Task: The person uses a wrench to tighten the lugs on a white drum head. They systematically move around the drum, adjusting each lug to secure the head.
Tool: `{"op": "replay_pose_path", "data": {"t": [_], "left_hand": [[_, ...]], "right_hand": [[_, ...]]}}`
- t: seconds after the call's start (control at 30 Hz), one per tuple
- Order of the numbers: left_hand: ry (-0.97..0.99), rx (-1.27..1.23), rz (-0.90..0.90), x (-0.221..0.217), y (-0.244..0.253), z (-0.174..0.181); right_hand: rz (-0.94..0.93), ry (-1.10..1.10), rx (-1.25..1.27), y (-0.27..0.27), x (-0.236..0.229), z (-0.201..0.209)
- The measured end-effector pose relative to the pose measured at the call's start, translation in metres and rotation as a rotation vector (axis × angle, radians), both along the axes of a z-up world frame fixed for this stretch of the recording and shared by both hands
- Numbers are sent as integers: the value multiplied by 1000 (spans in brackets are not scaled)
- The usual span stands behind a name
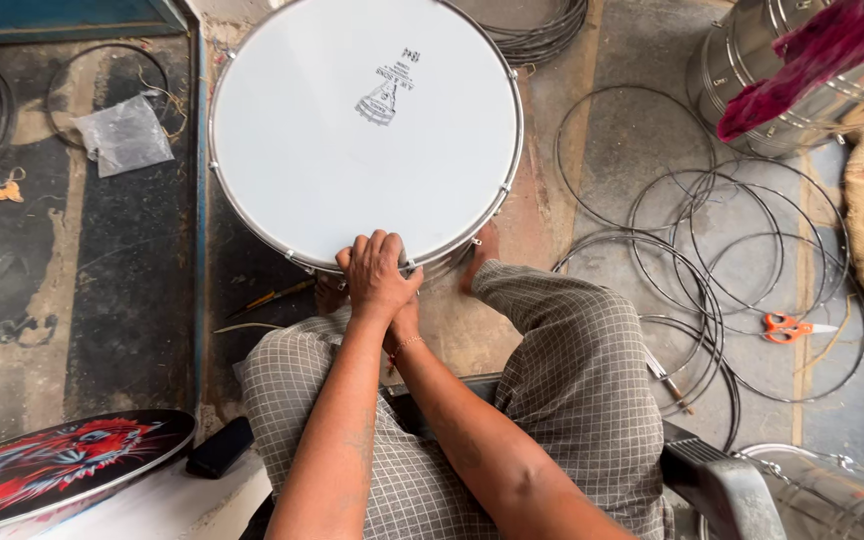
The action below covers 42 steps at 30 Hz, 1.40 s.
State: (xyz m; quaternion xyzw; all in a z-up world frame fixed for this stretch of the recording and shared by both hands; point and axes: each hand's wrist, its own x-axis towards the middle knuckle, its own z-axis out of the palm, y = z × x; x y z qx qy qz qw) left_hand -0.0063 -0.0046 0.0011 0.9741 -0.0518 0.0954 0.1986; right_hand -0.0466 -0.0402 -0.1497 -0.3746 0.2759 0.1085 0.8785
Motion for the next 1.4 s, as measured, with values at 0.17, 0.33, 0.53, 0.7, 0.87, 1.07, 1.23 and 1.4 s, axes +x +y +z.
{"op": "replay_pose_path", "data": {"t": [0.17, 0.33, 0.53, 0.7, 0.87, 1.07, 1.23, 1.4], "left_hand": [[21, -18, -8, -2, 0, 9], [-45, -41, -29, -3, 2, 9], [-132, -25, -26, -7, 2, -4], [-108, -3, -26, -2, 2, -1], [95, -112, 33, -3, 7, 7], [-239, -519, 761, -12, 50, -17], [216, -1040, 876, -4, 51, -51], [115, -1095, 886, 16, 65, -60]], "right_hand": [[362, 80, -322, -48, 3, -29], [853, 98, -638, -120, 37, -21], [1351, 231, -1065, -147, 98, 46], [1227, -105, -1519, -182, 71, 43], [934, -122, -1388, -232, 83, 101], [83, -146, -1110, -243, 146, 116], [70, -38, -910, -222, 163, 99], [60, -133, -833, -231, 158, 87]]}}
